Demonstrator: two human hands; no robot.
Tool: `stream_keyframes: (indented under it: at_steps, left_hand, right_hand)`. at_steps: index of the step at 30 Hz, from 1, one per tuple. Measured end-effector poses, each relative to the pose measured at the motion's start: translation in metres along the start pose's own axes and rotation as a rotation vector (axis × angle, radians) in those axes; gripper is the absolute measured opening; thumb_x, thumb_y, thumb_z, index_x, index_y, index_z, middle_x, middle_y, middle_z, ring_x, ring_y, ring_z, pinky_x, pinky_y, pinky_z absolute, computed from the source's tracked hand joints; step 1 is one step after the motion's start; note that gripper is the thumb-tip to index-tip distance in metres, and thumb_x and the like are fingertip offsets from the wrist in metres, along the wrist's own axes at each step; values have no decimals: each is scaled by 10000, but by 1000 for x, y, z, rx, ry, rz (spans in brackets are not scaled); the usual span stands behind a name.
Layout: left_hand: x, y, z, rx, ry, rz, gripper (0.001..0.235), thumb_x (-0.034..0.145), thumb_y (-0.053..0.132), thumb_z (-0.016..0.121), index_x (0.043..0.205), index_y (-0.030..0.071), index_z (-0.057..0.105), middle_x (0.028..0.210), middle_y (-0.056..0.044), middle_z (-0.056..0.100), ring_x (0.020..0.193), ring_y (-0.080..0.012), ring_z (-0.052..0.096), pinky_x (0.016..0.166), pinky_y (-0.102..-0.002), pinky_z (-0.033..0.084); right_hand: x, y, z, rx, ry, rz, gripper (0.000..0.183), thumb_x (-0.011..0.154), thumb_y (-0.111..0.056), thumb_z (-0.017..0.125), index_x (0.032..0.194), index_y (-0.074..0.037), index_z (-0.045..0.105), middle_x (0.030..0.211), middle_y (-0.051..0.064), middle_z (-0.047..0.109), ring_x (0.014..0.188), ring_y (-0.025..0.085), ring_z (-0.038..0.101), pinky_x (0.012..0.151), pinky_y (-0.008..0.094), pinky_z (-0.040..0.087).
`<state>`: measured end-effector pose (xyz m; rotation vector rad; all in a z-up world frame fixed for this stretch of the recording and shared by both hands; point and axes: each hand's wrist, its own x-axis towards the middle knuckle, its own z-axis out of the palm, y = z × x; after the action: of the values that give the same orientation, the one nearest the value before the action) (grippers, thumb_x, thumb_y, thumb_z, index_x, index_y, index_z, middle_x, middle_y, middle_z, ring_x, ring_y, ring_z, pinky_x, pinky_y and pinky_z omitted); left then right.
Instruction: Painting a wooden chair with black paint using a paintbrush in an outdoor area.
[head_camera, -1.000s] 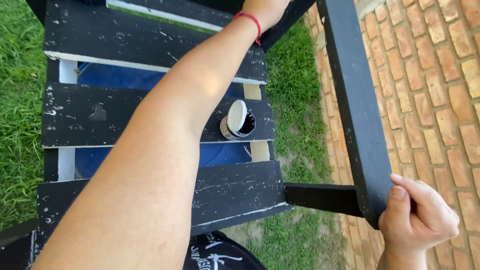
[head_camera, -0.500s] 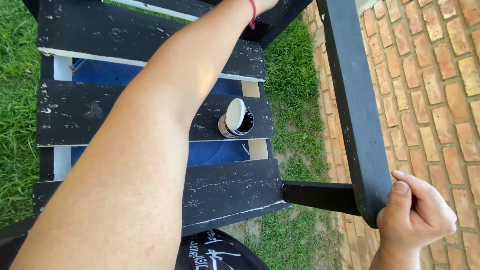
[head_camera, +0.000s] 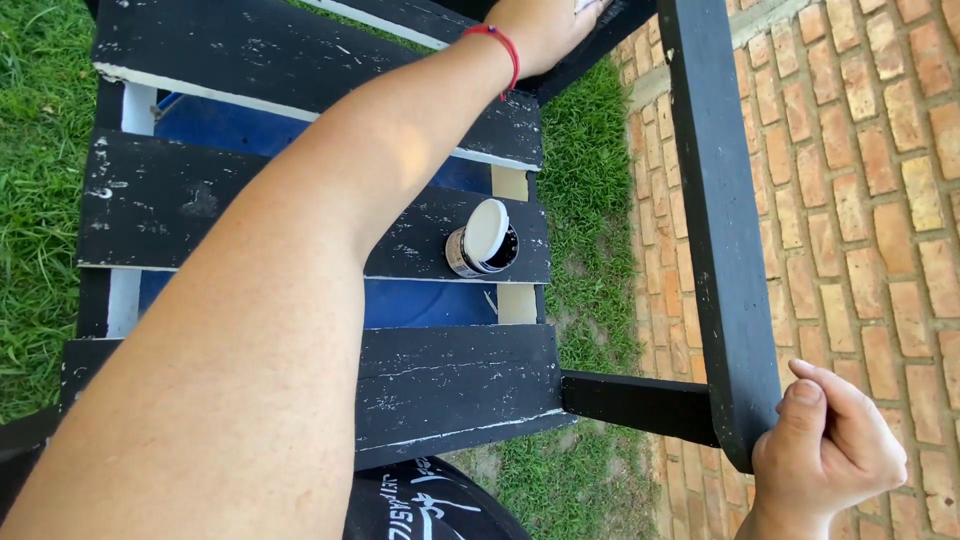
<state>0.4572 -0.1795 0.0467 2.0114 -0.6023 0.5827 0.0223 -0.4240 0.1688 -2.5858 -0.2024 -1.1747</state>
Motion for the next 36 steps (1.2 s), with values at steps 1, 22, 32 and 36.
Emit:
stream_keyframes:
  at_steps: [1,22,32,36]
  left_hand:
    - [-5,2,-5,0,4,-1,359,996,472,402,1103,245,659,819,-39,697,609,-277,613,422,-439,399]
    - [27,19,39,-1021,172,-210,644,933,481,287,1273,60,636,1259,-224,712,1200,-324,698,1007,-383,585]
    - [33,25,10,-815,-337,-795,340,970,419,336,789,200,522,570,105,491,427,-27,385,410,-185,244]
    - [42,-5,1,-971,-406,-795,289,1006,263,335,896,259,602,636,119,499,418,1,392,381,-185,228]
  right_hand:
    - [1,-1,1,1,-1,-4,194,1134,41,618,1106,206,717,783,203,587,654,211,480,634,301,313]
    - [2,-5,2,-66,16,20,149,1090,166,584,1110,197,728,811,206,611,683,226,527,632,305,356]
    - [0,-5,0,-63,-10,33,150,1099,158,594,1128,200,735,825,209,614,703,230,523,662,309,354]
    - [2,-8,2,-44,-27,32,144,1146,119,608,1130,214,716,816,217,606,662,216,492,627,295,314]
